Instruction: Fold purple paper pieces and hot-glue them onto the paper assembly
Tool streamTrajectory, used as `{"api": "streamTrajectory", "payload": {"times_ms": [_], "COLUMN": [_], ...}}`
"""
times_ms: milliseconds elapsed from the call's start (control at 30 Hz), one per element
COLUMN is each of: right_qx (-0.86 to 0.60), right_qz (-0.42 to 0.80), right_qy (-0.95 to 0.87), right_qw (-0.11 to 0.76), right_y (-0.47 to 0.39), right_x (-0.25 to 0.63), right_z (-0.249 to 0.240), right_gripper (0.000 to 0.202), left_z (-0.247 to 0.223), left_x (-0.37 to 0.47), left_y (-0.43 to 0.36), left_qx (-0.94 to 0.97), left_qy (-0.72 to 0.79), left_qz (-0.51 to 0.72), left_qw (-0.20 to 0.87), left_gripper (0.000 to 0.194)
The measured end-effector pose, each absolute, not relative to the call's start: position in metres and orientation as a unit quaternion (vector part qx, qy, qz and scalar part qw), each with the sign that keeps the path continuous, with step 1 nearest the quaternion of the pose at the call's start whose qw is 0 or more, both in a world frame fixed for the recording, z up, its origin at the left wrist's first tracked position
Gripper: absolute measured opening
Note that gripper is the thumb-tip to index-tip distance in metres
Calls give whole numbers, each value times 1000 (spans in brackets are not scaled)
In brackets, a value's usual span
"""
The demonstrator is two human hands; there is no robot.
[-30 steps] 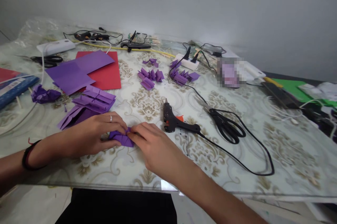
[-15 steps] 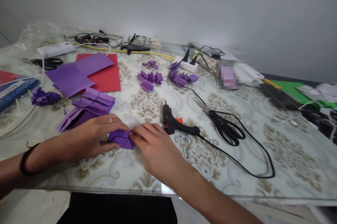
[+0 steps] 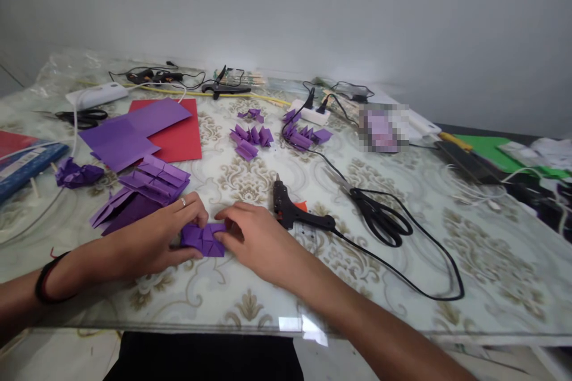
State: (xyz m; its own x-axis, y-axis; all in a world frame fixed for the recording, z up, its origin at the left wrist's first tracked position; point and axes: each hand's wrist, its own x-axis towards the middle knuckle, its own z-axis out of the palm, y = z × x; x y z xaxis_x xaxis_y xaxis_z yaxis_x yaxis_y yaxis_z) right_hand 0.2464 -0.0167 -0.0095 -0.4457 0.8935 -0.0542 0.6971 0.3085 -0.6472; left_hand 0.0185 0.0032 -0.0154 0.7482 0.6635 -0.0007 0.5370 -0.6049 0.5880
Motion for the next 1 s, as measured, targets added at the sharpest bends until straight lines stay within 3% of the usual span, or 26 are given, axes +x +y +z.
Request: {"api": "streamTrajectory", "payload": {"times_ms": [100,233,300,400,533,667,1000], "right_qx": [-518,-494,-476,-466,-463,-455,-425], "right_qz": [383,506,560,592,552,502,522], "right_qy": [-746,-661,-615,-581,-633,-676,-670], "right_qw": [168,252,287,307,284,289,313], "right_y": [-15,-15,-16,-16,-18,-21,-22], "right_x": [248,257,260,260,257,252,251], "right_z": [-11,-19,-21,-22,-18,-16,-13], "right_gripper": [3,20,30,36,29,20,29], "left_z": [-15,-15,-13,-6,2,0,4], "left_x": [19,14,11,11,13,13,14], "left_y": [3,8,10,10,8,11,8], "left_qx": [882,829,786,743,727,725,717], "left_qy": [328,346,351,347,352,368,377], "left_qz": [147,228,245,247,227,178,163], "left_qw": [304,375,446,516,544,555,563], "left_gripper": [34,61,65,54,28,34,30]}}
